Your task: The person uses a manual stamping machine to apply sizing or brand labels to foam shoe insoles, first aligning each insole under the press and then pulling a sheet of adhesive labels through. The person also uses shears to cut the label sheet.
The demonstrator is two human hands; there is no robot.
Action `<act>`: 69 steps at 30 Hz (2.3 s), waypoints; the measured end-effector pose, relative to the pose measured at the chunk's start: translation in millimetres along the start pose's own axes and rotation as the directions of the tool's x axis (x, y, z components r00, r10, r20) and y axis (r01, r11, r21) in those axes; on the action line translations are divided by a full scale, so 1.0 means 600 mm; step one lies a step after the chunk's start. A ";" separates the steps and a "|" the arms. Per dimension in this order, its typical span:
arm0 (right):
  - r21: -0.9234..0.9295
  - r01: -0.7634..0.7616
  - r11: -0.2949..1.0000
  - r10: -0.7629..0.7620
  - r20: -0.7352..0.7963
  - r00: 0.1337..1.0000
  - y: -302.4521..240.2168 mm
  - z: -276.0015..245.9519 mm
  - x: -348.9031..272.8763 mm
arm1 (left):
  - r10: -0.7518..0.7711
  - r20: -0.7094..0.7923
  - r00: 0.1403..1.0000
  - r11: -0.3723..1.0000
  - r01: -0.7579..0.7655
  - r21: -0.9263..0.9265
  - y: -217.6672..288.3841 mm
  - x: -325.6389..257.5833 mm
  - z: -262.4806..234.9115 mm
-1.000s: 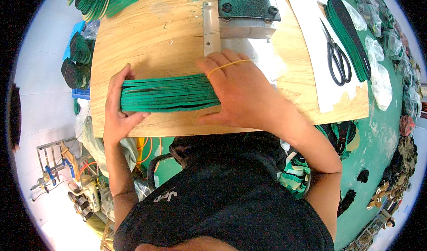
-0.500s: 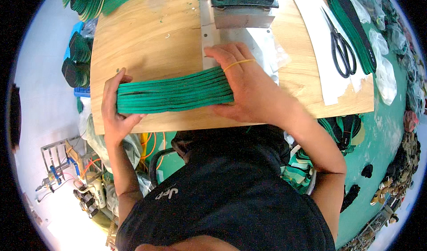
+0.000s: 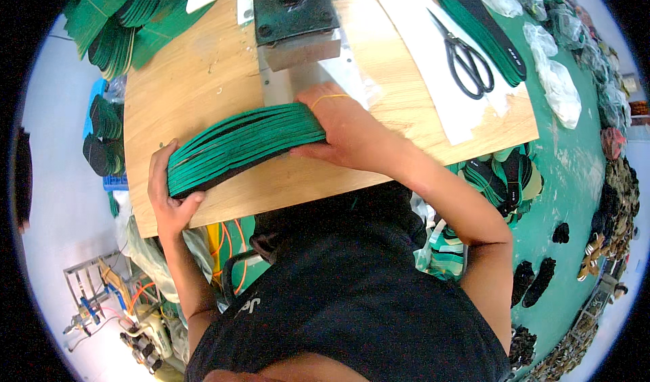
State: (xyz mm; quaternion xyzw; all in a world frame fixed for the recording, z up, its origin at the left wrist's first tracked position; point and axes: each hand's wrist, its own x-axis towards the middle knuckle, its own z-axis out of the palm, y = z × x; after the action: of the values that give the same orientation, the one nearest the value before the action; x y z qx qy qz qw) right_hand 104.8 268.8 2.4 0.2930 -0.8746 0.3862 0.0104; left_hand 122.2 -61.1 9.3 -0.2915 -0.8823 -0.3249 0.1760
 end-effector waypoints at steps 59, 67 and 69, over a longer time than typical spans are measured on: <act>-0.097 -0.217 0.971 0.203 -0.131 0.970 -0.016 0.011 -0.047 | -0.454 0.131 0.881 0.840 0.472 -0.268 -0.029 -0.020 0.004; -0.221 -0.109 0.969 0.032 -0.327 0.945 0.038 -0.007 -0.010 | -0.366 0.102 0.925 0.913 0.378 -0.152 -0.037 0.029 0.027; -0.243 -0.138 0.960 0.058 -0.309 0.949 0.058 -0.011 -0.001 | -0.359 0.120 0.926 0.913 0.375 -0.162 -0.046 0.037 0.032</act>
State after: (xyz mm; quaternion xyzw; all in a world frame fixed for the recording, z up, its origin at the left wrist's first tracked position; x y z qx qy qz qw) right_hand 85.8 291.7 -16.5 0.1833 -0.9197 0.3072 0.1619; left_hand 85.4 -56.4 -6.7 -0.1496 -0.8947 -0.4184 0.0454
